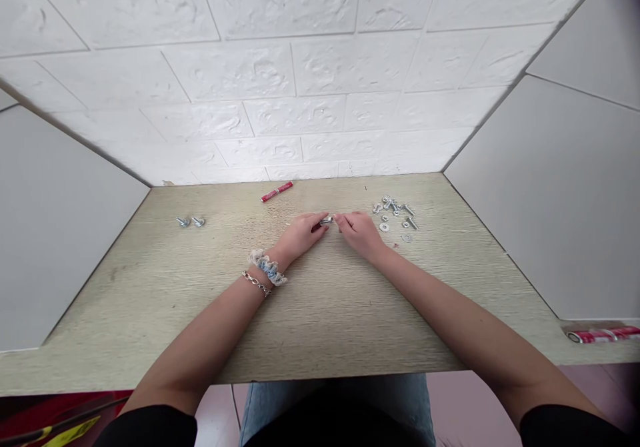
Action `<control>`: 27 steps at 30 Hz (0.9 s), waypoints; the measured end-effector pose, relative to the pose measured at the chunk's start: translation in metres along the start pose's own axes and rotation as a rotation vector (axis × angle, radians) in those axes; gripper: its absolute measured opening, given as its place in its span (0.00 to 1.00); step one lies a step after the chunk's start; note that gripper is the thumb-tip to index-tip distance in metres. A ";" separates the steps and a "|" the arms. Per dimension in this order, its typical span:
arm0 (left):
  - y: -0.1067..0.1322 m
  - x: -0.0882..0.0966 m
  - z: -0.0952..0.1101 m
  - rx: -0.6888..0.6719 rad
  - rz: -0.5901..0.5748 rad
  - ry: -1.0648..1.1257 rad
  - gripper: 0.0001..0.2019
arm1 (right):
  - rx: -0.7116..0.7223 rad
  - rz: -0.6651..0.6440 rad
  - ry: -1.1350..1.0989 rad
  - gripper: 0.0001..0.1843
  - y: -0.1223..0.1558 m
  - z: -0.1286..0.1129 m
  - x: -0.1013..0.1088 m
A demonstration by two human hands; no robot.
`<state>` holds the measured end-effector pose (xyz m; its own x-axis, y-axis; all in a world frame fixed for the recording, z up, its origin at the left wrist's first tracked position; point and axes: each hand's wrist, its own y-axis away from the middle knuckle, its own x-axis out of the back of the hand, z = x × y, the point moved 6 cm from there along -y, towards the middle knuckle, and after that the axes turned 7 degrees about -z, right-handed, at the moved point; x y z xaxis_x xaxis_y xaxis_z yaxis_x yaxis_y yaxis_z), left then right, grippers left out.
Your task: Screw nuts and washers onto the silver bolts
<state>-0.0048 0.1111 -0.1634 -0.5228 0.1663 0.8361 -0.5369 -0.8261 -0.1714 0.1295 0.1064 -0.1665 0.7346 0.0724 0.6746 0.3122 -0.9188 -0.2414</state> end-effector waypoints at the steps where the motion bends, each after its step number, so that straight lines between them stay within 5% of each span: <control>1: 0.000 0.000 0.000 0.003 -0.004 0.001 0.16 | -0.009 0.013 -0.002 0.26 0.000 0.000 0.001; 4: 0.000 0.000 0.000 0.011 -0.002 0.010 0.16 | -0.009 0.058 -0.008 0.21 0.002 -0.002 0.004; 7: 0.001 0.001 0.000 0.002 0.005 0.016 0.16 | 0.048 0.062 -0.047 0.06 0.004 -0.005 0.004; 10: 0.000 0.001 0.001 -0.013 0.006 0.026 0.16 | 0.127 0.017 -0.036 0.16 0.004 -0.009 0.001; 19: 0.000 0.002 0.004 -0.016 -0.010 0.039 0.15 | 0.064 0.002 0.026 0.07 0.000 -0.006 0.000; 23: 0.000 0.002 0.003 0.003 -0.013 0.022 0.14 | -0.006 -0.006 -0.001 0.21 0.001 -0.002 0.003; 27: 0.000 0.002 0.004 -0.008 -0.004 0.027 0.14 | 0.010 0.002 -0.045 0.08 0.002 -0.003 0.003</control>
<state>-0.0036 0.1095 -0.1594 -0.5380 0.1842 0.8225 -0.5441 -0.8212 -0.1720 0.1301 0.1032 -0.1630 0.7614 0.0879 0.6423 0.3165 -0.9151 -0.2500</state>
